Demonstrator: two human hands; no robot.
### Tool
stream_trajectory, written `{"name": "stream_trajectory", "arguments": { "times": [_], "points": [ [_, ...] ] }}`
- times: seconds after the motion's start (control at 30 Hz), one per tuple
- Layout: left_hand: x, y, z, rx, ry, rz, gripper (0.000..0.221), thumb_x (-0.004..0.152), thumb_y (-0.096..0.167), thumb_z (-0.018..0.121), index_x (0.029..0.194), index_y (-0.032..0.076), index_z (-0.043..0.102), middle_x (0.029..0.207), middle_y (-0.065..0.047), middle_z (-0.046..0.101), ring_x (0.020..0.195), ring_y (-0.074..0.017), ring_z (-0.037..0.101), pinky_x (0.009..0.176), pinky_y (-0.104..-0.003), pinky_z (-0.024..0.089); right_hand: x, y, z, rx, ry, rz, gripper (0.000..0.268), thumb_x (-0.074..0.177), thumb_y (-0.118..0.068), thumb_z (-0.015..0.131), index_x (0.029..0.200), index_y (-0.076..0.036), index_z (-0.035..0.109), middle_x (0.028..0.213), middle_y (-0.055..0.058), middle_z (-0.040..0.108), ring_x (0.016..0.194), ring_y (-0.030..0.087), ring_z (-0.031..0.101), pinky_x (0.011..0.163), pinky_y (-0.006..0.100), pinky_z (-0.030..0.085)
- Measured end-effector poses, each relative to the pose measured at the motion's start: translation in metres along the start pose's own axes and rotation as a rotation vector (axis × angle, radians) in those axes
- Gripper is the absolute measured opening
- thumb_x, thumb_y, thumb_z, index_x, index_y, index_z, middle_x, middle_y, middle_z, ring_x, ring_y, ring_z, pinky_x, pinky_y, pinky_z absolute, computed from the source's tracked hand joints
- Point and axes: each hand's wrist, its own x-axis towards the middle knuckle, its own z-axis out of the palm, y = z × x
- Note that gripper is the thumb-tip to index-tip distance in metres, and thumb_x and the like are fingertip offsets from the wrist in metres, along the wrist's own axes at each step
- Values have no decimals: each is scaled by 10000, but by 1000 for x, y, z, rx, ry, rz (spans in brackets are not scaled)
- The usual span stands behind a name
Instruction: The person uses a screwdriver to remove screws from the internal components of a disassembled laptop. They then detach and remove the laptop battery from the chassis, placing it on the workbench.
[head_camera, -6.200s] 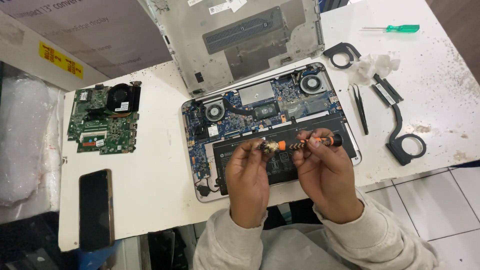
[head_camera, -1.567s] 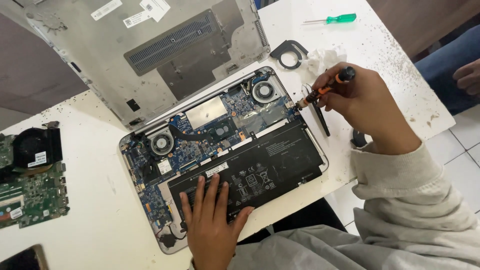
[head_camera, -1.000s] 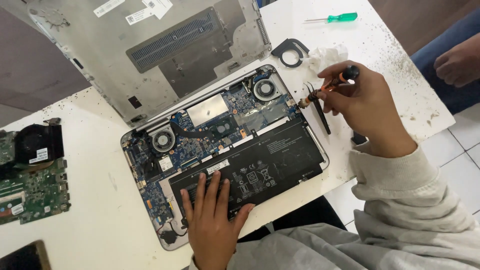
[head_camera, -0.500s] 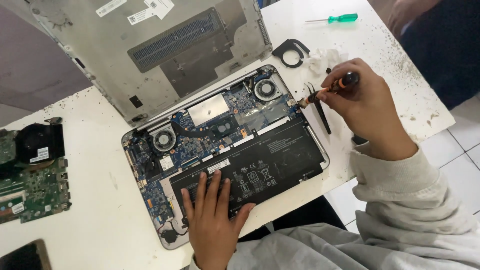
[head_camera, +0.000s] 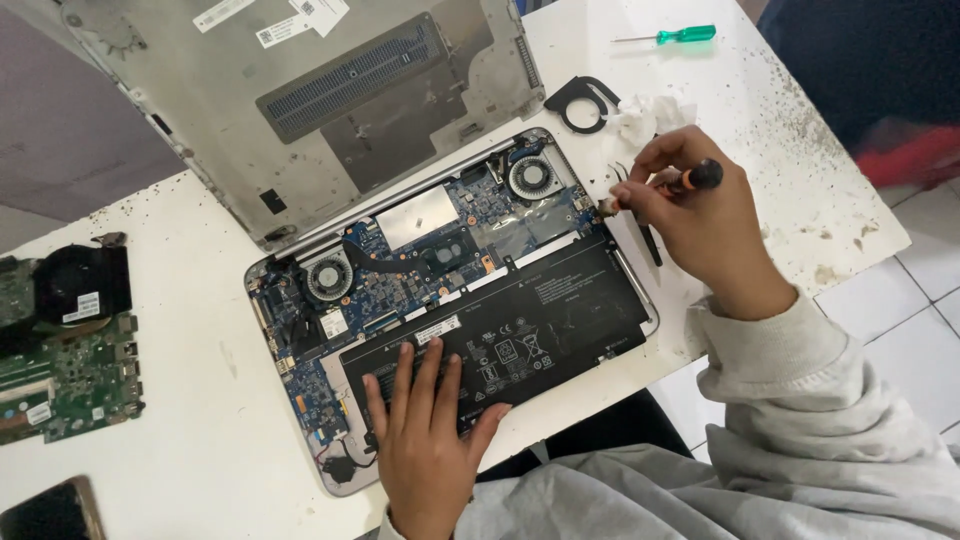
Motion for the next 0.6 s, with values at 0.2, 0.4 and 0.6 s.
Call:
{"name": "stream_trajectory", "arguments": {
  "times": [0.2,0.4,0.6],
  "points": [
    [0,0,0,5,20,7,605,883,605,693,1216,101,717,1453,-85,607,1423,-343,491,1211,-630,244,2,16,-6,92,7,75,181,945,-45,816,967,-86,641,858,71,725,852,134,734,696,236,537],
    [-1,0,1,5,19,9,608,896,608,672,1229,101,722,1463,-92,601,1426,-347,488,1223,-618,231,-1,16,1,407,-44,-4,224,976,113,621,1130,-36,556,1195,128,691,1005,230,748,966,328,621],
    [-1,0,0,3,4,3,619,887,609,680,1238,101,724,1471,-86,593,1435,-343,474,1223,-622,229,0,-3,-5,322,-79,165,191,959,102,515,1074,-50,503,953,173,681,808,237,731,677,321,560]
  ]
}}
